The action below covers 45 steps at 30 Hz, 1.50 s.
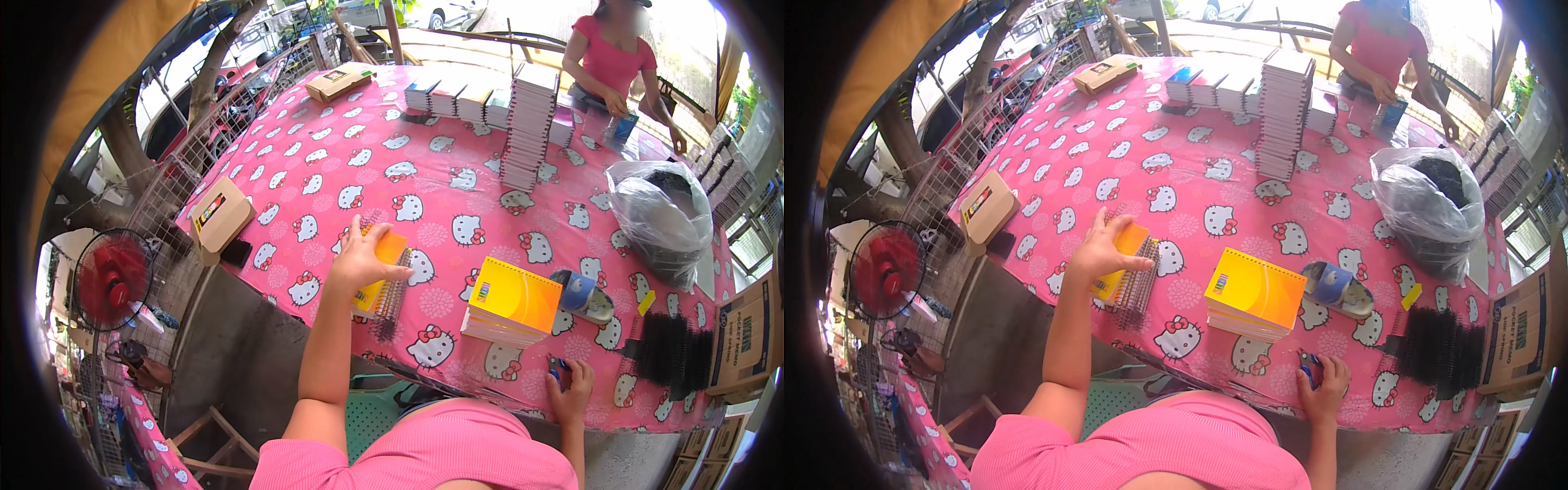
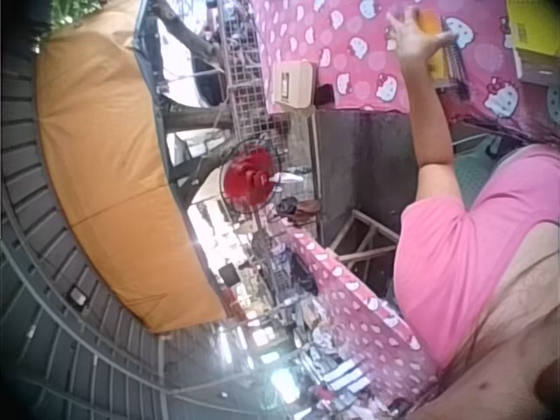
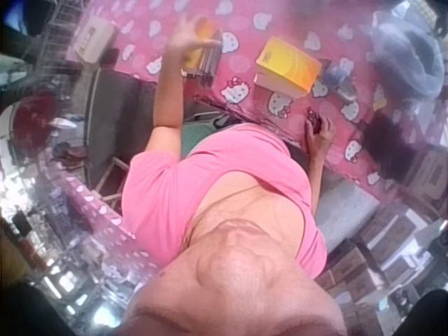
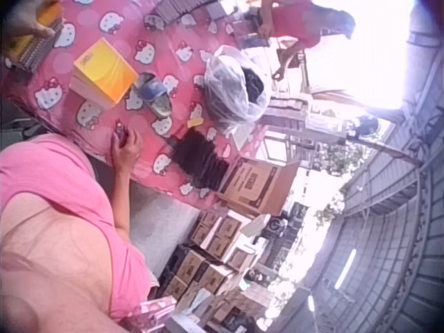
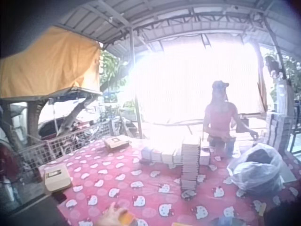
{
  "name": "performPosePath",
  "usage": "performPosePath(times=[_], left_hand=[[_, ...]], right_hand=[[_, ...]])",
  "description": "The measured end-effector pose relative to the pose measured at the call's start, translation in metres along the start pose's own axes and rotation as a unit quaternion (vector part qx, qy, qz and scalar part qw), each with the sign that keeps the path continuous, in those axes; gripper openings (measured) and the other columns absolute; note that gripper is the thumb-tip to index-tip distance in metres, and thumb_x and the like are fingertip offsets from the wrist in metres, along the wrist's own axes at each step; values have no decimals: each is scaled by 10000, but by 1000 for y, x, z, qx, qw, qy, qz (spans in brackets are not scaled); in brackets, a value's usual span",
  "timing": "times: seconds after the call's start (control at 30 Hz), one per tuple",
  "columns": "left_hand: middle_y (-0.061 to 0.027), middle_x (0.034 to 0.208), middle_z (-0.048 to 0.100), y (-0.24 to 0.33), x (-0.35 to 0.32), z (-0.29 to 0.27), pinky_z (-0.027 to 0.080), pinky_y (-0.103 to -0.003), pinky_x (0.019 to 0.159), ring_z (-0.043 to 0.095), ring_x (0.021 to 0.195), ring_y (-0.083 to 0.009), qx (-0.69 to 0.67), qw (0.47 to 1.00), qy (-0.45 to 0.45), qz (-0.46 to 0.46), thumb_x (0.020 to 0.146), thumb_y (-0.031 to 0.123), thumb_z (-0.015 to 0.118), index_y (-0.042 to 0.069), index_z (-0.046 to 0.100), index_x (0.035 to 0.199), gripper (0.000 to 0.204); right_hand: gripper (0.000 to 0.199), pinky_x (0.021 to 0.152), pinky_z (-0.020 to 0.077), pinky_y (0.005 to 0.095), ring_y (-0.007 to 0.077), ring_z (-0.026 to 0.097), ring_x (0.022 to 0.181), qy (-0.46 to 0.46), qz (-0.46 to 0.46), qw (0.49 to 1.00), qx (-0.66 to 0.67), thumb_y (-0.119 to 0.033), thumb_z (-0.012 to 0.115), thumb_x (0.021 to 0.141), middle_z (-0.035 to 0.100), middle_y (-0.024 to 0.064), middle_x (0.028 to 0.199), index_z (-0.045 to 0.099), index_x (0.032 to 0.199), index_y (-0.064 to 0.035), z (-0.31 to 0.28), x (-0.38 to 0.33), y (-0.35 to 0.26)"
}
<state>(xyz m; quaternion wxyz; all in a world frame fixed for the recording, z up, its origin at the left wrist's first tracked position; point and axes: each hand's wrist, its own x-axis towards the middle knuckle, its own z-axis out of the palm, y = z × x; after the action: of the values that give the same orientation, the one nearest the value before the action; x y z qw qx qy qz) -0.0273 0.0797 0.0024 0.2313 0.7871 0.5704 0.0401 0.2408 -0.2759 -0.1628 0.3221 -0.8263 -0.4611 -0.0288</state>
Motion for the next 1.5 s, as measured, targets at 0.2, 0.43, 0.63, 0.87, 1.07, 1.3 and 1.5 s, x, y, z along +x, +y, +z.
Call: performPosePath(times=[0.2,0.43,0.63,0.87,1.07,1.3,1.5], left_hand=[[-243,1516,135,-3,-6,4,321,-461,1081,249,1379,-398,-21,998,39,-35,534,517,851,139,397,1408,1055],[-228,1541,63,-5,-2,13,161,-617,1085,106,1422,-394,11,999,19,-46,572,776,667,159,328,1455,1129],[-238,1541,46,4,-3,23,46,-722,1028,40,1428,-402,19,997,61,-30,740,747,529,199,392,1428,891],[-177,1380,381,3,7,19,31,-724,1028,298,1335,-335,35,980,166,100,898,565,465,143,660,1136,523],[-84,937,616,2,21,13,26,-654,1071,556,1053,-267,-2,983,65,171,940,427,485,72,691,978,412],[-83,880,613,1,22,23,105,-618,1079,584,937,-263,-20,979,126,157,934,449,493,30,676,902,458],[-87,886,611,3,21,23,126,-612,1075,586,898,-266,-48,983,122,130,934,453,488,19,670,895,472]], right_hand=[[467,932,360,465,357,471,1064,-4,-6,1000,-1,-269,756,700,534,157,1104,587,1077,-51,-1,0,1],[468,933,359,466,357,473,1064,-3,-3,1000,8,-268,758,703,538,159,1095,586,1079,-48,-1,0,-2],[464,932,361,461,355,474,1066,-3,-4,1000,-4,-265,756,707,541,156,1098,586,1078,-46,-3,1,-2],[460,932,363,460,356,483,1053,2,-13,1000,-1,-264,754,708,540,156,1097,584,1076,-47,-2,0,0],[463,925,370,457,356,484,1053,4,-6,1000,9,-254,758,707,541,156,1099,581,1081,-46,1,1,-1],[470,928,370,456,354,480,1060,4,-6,1000,1,-255,761,709,542,156,1106,580,1089,-46,1,0,-1],[474,933,365,459,353,479,1071,-8,-3,1000,-1,-266,757,712,543,156,1110,581,1094,-47,-2,1,-3]])
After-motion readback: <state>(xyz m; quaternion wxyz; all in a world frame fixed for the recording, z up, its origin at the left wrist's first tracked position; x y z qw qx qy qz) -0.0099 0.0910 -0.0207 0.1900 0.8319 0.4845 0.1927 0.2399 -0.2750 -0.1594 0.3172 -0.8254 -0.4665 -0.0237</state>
